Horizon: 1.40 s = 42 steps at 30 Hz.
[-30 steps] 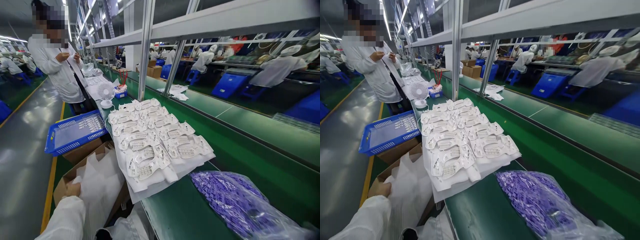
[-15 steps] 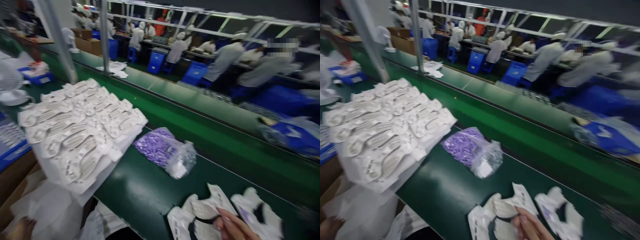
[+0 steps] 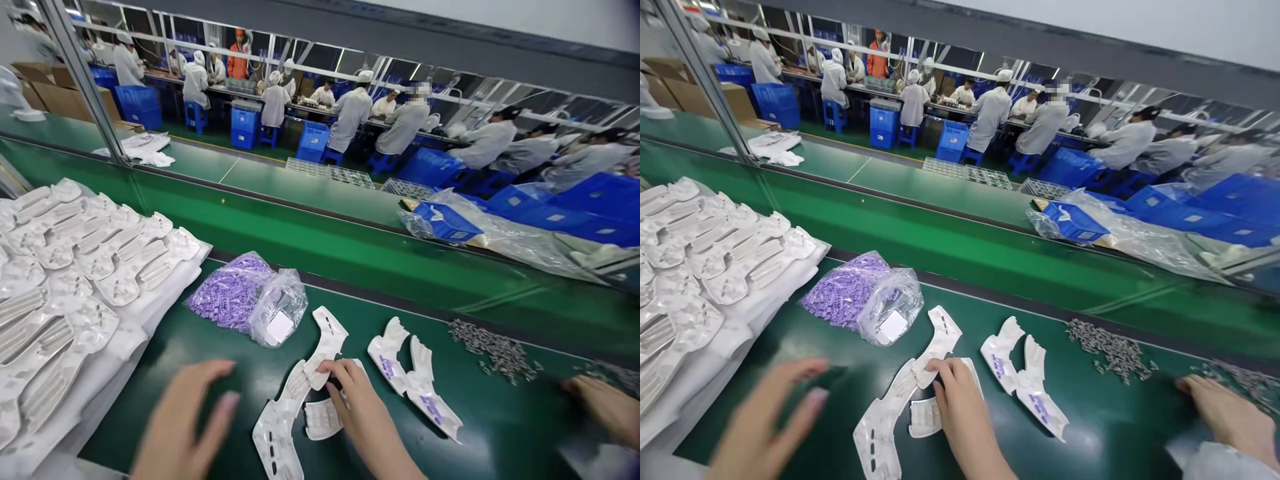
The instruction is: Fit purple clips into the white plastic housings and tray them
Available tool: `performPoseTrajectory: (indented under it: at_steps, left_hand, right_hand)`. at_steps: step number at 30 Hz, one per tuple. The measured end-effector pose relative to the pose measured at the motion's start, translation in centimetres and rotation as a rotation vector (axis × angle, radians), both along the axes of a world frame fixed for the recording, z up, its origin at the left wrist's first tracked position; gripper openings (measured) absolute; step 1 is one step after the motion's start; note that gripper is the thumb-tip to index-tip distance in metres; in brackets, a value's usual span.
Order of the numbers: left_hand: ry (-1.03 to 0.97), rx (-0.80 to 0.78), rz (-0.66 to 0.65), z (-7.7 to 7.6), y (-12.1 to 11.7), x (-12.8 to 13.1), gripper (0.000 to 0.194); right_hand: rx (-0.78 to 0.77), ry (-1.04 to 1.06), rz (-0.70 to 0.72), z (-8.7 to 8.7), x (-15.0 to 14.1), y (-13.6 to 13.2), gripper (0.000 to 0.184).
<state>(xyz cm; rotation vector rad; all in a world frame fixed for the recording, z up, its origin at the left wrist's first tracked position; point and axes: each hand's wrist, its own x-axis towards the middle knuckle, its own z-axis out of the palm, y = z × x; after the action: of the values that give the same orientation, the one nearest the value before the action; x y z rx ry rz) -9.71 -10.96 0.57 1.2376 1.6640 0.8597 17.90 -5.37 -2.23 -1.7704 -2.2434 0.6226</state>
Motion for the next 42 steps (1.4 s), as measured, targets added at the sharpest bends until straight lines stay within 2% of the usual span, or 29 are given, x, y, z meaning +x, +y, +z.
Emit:
performPoseTrajectory:
  at_steps: [2, 4, 6, 8, 12, 13, 15, 16, 18, 20, 24, 28, 31, 35, 39, 42]
  left_hand:
    - [0.142, -0.146, -0.251, 0.0, 1.2, 3.2, 0.069]
    - [0.310, -0.270, -0.447, -0.5, 2.1, 6.0, 0.077]
    - [0.415, -0.291, -0.508, -1.2, 2.3, 7.7, 0.064]
    - [0.477, -0.291, -0.509, -1.9, 2.1, 7.8, 0.053]
    - [0.497, -0.313, -0.388, -2.7, 1.2, 4.9, 0.045]
    - [0.437, -0.315, -0.347, -2.6, 1.1, 4.0, 0.040]
    - [0.184, -0.326, -0.288, -2.1, 0.9, 2.5, 0.027]
    - [0.007, -0.322, -0.261, -1.6, 1.0, 2.1, 0.028]
    - [-0.328, -0.307, -0.181, -0.3, 1.3, 1.8, 0.041]
    - [-0.512, -0.304, -0.075, 1.4, 1.9, 2.3, 0.052]
    - [-0.602, -0.322, 0.038, 4.5, 3.4, 3.5, 0.061]
    - [-0.726, -0.281, 0.059, 6.1, 4.0, 4.1, 0.066]
    - [-0.810, -0.244, 0.095, 6.5, 4.3, 4.3, 0.057]
    - [-0.959, -0.236, 0.122, 6.1, 4.6, 4.8, 0.047]
    - [-1.082, -0.203, 0.141, 5.7, 5.0, 5.1, 0.057]
    - [-1.113, -0.179, 0.233, 5.9, 5.4, 5.3, 0.051]
  right_hand:
    - [0.070, -0.080, 0.074, 1.5, -0.2, 2.1, 0.024]
    - [0.089, -0.092, 0.117, 2.6, -1.4, 4.6, 0.025]
    - [0.108, -0.051, 0.148, 2.7, -3.5, 7.4, 0.026]
    - [0.136, -0.020, 0.187, 1.8, -5.7, 9.9, 0.027]
    - [0.161, -0.004, 0.238, -1.0, -8.0, 12.8, 0.030]
    - [0.155, -0.007, 0.242, -1.4, -8.1, 13.0, 0.027]
    - [0.134, -0.018, 0.245, -1.7, -8.0, 13.1, 0.019]
    - [0.121, -0.024, 0.244, -1.6, -7.9, 13.0, 0.016]
    - [0.095, -0.033, 0.244, -1.2, -7.6, 12.8, 0.013]
    - [0.071, -0.036, 0.247, -0.7, -7.6, 12.6, 0.012]
    - [0.050, -0.022, 0.272, 0.0, -7.6, 12.4, 0.015]
    - [0.038, 0.031, 0.275, 0.1, -7.4, 12.4, 0.015]
    - [0.010, 0.091, 0.274, 0.2, -7.1, 12.7, 0.018]
    - [-0.049, 0.143, 0.293, 0.5, -7.0, 12.9, 0.031]
    - [-0.099, 0.145, 0.313, 0.7, -6.9, 12.8, 0.017]
    - [-0.125, 0.125, 0.291, 0.7, -6.9, 12.5, 0.014]
